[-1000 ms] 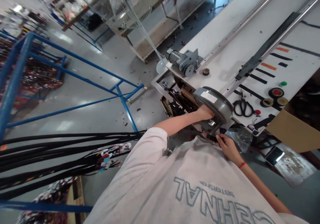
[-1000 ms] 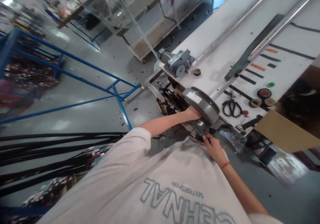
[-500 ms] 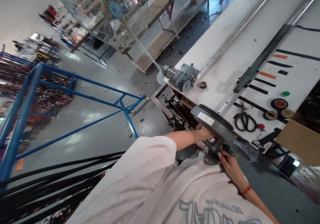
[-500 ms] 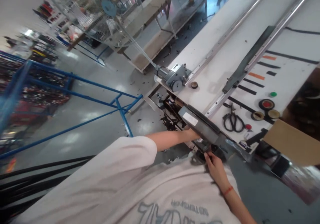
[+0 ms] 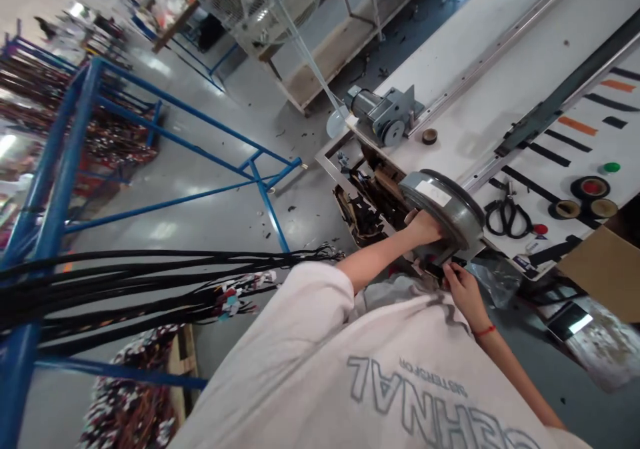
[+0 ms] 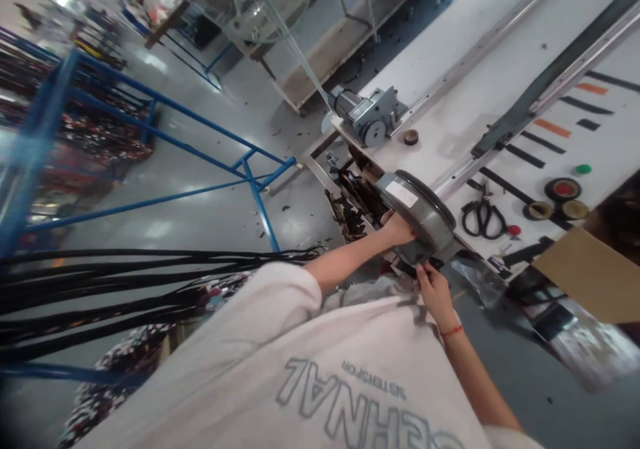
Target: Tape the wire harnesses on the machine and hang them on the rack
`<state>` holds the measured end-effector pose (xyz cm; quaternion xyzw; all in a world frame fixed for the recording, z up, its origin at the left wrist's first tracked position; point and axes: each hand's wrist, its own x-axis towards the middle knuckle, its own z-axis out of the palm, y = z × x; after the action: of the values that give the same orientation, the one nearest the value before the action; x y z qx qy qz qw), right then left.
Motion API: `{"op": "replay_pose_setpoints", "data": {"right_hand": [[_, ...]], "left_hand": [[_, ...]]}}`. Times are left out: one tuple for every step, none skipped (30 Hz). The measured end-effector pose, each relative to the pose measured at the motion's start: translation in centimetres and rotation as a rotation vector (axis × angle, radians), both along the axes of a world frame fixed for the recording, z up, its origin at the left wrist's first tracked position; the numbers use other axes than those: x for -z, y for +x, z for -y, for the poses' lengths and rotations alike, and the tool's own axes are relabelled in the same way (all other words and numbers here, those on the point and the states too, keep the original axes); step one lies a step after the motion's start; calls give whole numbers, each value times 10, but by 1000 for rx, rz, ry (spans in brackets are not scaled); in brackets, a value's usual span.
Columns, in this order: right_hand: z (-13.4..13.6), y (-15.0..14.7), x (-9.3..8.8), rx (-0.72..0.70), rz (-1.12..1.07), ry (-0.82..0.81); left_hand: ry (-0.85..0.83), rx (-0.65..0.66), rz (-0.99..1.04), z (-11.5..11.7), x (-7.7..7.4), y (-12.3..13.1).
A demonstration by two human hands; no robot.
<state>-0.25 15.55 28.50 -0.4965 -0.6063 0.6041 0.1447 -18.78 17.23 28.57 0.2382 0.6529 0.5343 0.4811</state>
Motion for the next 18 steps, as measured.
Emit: {"op": "replay_pose_setpoints", "data": {"right_hand": [[-2, -2, 1, 12, -25, 3], [-3, -5, 1, 22, -49, 3], [-5, -8, 1, 33, -70, -2], [-6, -12, 0, 49, -89, -11], [-6, -15, -1, 67, -105, -20], [-6, -18, -2, 84, -117, -28], [-6, -19, -3, 94, -125, -32], [-5, -19, -4, 98, -128, -34], [-4, -17, -5, 96, -127, -36], [-3, -14, -7, 91, -122, -40], [-1, -9, -8, 83, -116, -46], [0, -3, -10, 74, -105, -50], [1, 5, -12, 63, -90, -50], [2, 12, -14, 49, -72, -41], [3, 19, -16, 31, -53, -25], [4, 25, -18, 11, -33, -6], [5, 31, -20, -13, -16, 12], [5, 35, -21, -36, -4, 23]], "left_hand": [[13, -1, -44, 17, -3, -2], [33, -16, -98, 35, -5, -3], [43, -39, -153, 52, -4, -4], [37, -59, -212, 66, -2, -4], [8, -67, -267, 74, 1, -4], [-43, -52, -309, 77, 5, -4], [-109, -5, -331, 73, 9, -3], [-174, 77, -337, 65, 12, -3], [-232, 180, -321, 52, 15, -3], [-280, 278, -282, 39, 17, -3], [-318, 357, -226, 25, 18, -4], [-346, 412, -166, 13, 18, -4], [-366, 440, -115, 5, 18, -4], [-376, 451, -80, 0, 17, -3], [-381, 453, -62, -2, 16, -2], [-379, 460, -55, -2, 16, 1], [-368, 475, -42, 0, 17, 4], [-341, 497, -19, 2, 18, 8]]}}
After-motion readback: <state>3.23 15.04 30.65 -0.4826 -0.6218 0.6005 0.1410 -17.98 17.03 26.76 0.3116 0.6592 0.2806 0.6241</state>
